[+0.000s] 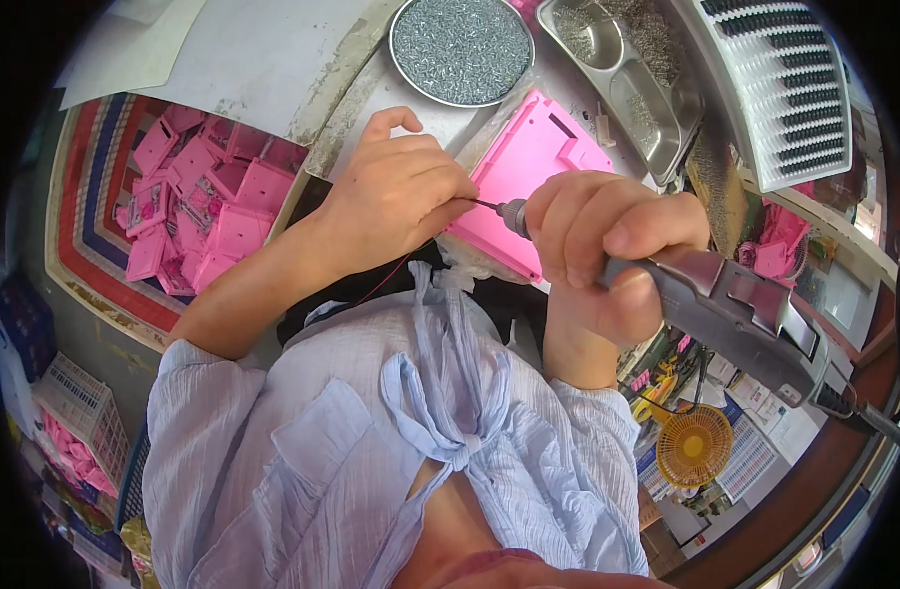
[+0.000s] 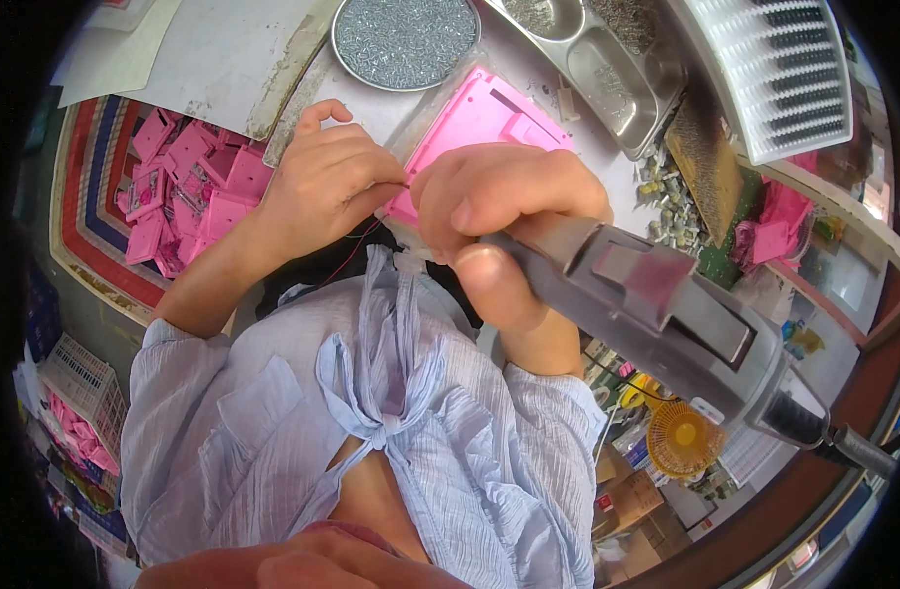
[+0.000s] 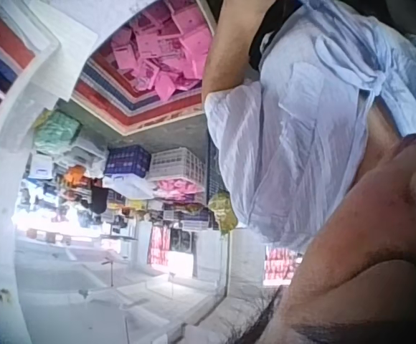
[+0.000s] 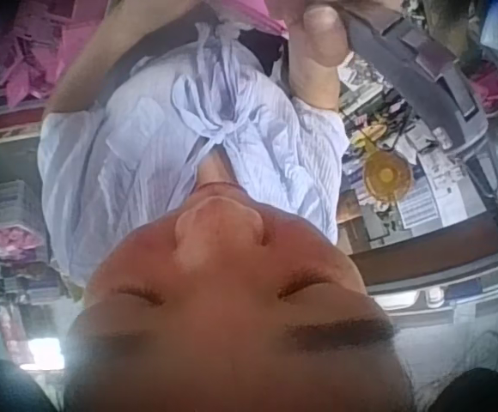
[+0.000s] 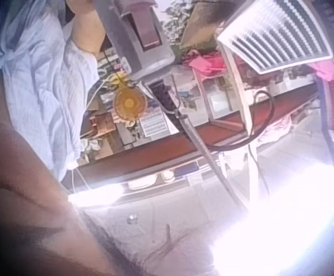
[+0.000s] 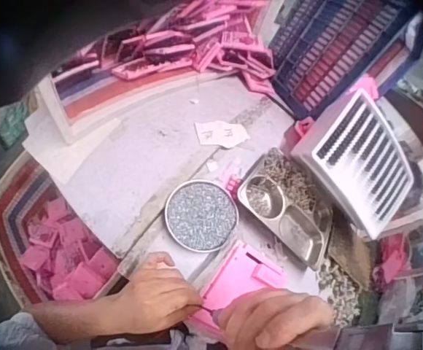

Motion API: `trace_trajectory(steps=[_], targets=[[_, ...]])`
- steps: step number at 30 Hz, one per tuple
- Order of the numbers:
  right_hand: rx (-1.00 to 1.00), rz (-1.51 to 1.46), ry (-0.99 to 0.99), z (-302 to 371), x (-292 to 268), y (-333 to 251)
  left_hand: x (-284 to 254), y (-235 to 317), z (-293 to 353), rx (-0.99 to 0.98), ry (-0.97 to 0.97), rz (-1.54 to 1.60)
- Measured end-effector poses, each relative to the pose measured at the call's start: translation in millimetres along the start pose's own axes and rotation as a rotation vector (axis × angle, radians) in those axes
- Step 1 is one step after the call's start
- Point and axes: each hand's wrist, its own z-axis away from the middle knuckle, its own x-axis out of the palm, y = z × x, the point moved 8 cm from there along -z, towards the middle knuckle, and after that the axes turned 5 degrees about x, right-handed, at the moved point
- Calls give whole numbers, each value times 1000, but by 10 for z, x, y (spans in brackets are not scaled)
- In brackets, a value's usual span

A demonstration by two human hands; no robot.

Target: Assembling a pink toy electronic device by soldering internal wires and using an electric screwdriver to secure the outer casing.

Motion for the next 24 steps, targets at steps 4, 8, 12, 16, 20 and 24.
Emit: trace_trajectory(steps=[4, 8, 12, 16, 20, 24], targets=[[25, -107, 47, 69, -6, -18, 41, 43, 32, 56, -93, -2], [80, -147, 52, 254, 32, 104, -3, 59, -26, 68, -198, 68], [88, 34, 61, 338, 114, 254, 40, 7, -85, 136, -298, 121], [23, 214, -22, 344, 274, 299, 250, -44, -35, 164, -378, 75], [21, 230, -20, 345, 159, 273, 257, 26, -155, 172, -401, 13], [-153, 40, 161, 397, -391, -365, 369, 155, -377, 209, -361, -7]])
